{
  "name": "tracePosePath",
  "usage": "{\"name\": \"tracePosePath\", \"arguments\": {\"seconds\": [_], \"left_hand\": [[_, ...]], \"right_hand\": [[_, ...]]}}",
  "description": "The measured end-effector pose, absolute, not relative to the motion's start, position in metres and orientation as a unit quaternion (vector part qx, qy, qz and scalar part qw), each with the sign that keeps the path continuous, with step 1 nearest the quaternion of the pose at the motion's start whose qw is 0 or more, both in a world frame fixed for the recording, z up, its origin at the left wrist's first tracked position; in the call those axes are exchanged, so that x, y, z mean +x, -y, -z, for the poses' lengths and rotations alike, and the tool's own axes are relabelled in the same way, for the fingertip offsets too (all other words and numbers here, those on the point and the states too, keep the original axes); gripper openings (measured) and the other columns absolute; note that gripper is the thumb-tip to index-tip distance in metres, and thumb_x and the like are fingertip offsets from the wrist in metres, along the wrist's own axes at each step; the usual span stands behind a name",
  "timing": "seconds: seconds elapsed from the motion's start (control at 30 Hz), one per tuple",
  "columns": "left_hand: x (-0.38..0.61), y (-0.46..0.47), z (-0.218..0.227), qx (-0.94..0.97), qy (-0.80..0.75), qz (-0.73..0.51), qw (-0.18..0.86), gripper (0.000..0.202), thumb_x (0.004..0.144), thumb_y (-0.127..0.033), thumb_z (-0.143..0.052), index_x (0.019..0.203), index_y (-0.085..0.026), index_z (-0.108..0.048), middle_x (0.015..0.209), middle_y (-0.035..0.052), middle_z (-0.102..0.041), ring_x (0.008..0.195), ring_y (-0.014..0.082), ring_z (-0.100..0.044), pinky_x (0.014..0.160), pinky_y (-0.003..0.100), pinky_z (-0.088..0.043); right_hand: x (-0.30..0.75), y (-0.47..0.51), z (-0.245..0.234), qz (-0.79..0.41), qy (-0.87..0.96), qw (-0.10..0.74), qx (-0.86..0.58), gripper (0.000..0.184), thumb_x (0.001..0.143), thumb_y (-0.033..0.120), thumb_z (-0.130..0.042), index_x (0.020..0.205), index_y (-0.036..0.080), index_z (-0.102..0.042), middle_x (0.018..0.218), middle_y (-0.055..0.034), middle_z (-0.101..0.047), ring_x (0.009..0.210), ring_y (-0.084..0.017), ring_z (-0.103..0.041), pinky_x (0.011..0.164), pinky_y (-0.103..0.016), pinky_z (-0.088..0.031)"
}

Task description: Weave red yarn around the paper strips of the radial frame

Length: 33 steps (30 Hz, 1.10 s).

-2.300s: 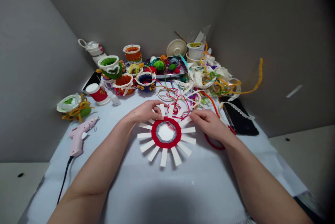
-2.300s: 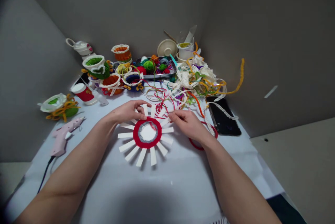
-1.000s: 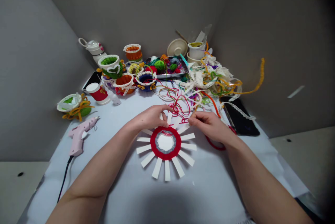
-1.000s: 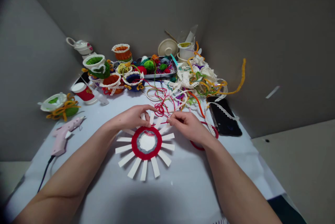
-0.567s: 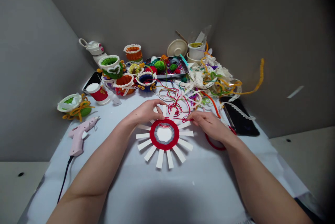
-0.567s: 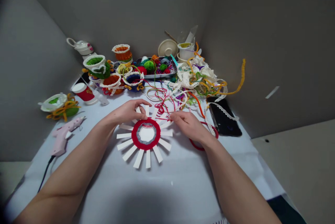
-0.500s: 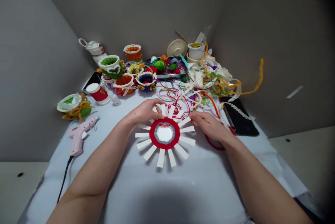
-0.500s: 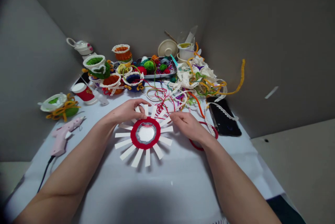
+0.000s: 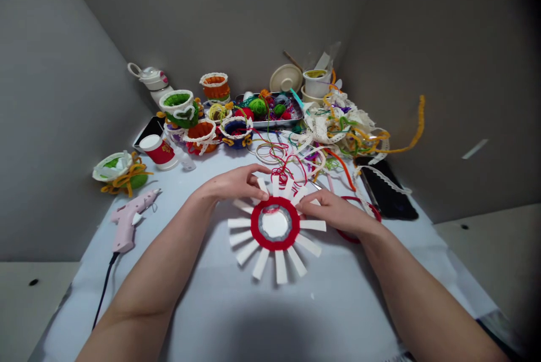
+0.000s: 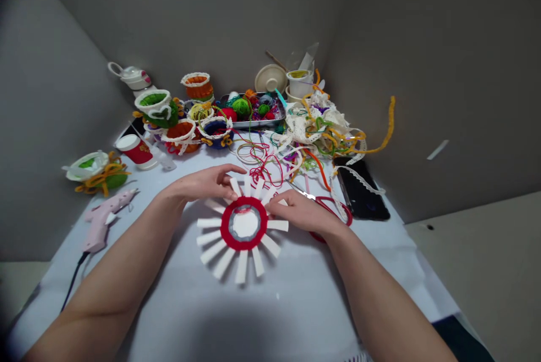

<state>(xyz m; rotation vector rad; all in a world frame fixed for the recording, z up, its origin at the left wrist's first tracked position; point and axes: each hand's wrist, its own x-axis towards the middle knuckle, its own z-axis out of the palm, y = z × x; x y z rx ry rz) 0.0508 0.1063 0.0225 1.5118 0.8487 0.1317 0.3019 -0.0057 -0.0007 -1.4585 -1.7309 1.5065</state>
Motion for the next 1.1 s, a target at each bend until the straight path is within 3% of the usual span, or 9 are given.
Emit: {"name": "tracePosePath", "arguments": {"seconds": [0.17,0.27,0.4,0.5,0.67,0.83,1.1], "left_hand": [[0.055,-0.097,-0.029,0.712,-0.304,-0.048,0.632,0.097,0.066,-0.023,-0.087,0.151,-0.019,-0.04,0.107,0.008,-0.072,0.091,0.0197,-0.069,0.08,0.033,-0.052],[0.066,-0.086,-0.027,0.748,-0.292,-0.034,0.596,0.099,0.066,-0.02,-0.086,0.154,-0.02,-0.04,0.094,0.0035,-0.073,0.088,0.021,-0.069,0.075,0.031,-0.051],[0.076,-0.079,-0.024,0.785,-0.297,-0.018,0.543,0.088,0.07,-0.014,-0.08,0.152,-0.023,-0.048,0.073,-0.0045,-0.068,0.071,0.0166,-0.064,0.069,0.027,-0.047],[0.074,-0.082,-0.023,0.788,-0.322,-0.025,0.525,0.085,0.071,-0.016,-0.079,0.151,-0.024,-0.05,0.069,-0.0061,-0.065,0.067,0.0153,-0.061,0.066,0.026,-0.045],[0.069,-0.089,-0.023,0.784,-0.363,-0.023,0.503,0.088,0.07,-0.018,-0.079,0.152,-0.025,-0.049,0.07,-0.0058,-0.065,0.065,0.0151,-0.059,0.063,0.025,-0.043],[0.069,-0.09,-0.023,0.793,-0.371,-0.005,0.483,0.085,0.07,-0.016,-0.078,0.151,-0.025,-0.051,0.07,-0.0059,-0.064,0.064,0.0144,-0.058,0.063,0.025,-0.043],[0.07,-0.089,-0.022,0.786,-0.377,0.009,0.489,0.086,0.07,-0.016,-0.079,0.15,-0.026,-0.051,0.07,-0.0065,-0.062,0.063,0.0137,-0.057,0.061,0.024,-0.042]], "right_hand": [[0.303,0.007,-0.001,-0.559,0.654,0.162,-0.484,0.04,0.092,0.043,-0.053,0.062,0.019,-0.044,0.065,0.0031,-0.038,0.064,-0.012,-0.032,0.059,-0.028,-0.025],[0.301,0.008,-0.001,-0.563,0.666,0.141,-0.47,0.042,0.094,0.046,-0.052,0.062,0.019,-0.047,0.064,0.0034,-0.037,0.063,-0.012,-0.031,0.058,-0.028,-0.025],[0.3,0.008,-0.001,-0.561,0.674,0.137,-0.461,0.044,0.095,0.049,-0.051,0.063,0.02,-0.047,0.062,0.0038,-0.036,0.061,-0.012,-0.03,0.058,-0.028,-0.024],[0.304,0.006,0.0,-0.54,0.67,0.177,-0.478,0.045,0.093,0.056,-0.055,0.067,0.02,-0.052,0.064,0.0032,-0.041,0.062,-0.013,-0.035,0.058,-0.027,-0.027],[0.31,0.004,-0.002,-0.446,0.649,0.318,-0.528,0.049,0.092,0.064,-0.055,0.069,0.021,-0.058,0.069,-0.0003,-0.053,0.067,-0.016,-0.046,0.062,-0.028,-0.037],[0.307,0.007,-0.001,-0.396,0.649,0.407,-0.507,0.038,0.095,0.05,-0.059,0.072,0.02,-0.06,0.071,-0.0008,-0.058,0.068,-0.016,-0.05,0.065,-0.028,-0.041],[0.303,0.009,0.0,-0.38,0.659,0.43,-0.486,0.028,0.095,0.039,-0.062,0.075,0.02,-0.065,0.072,-0.0005,-0.063,0.067,-0.014,-0.053,0.065,-0.027,-0.042]]}}
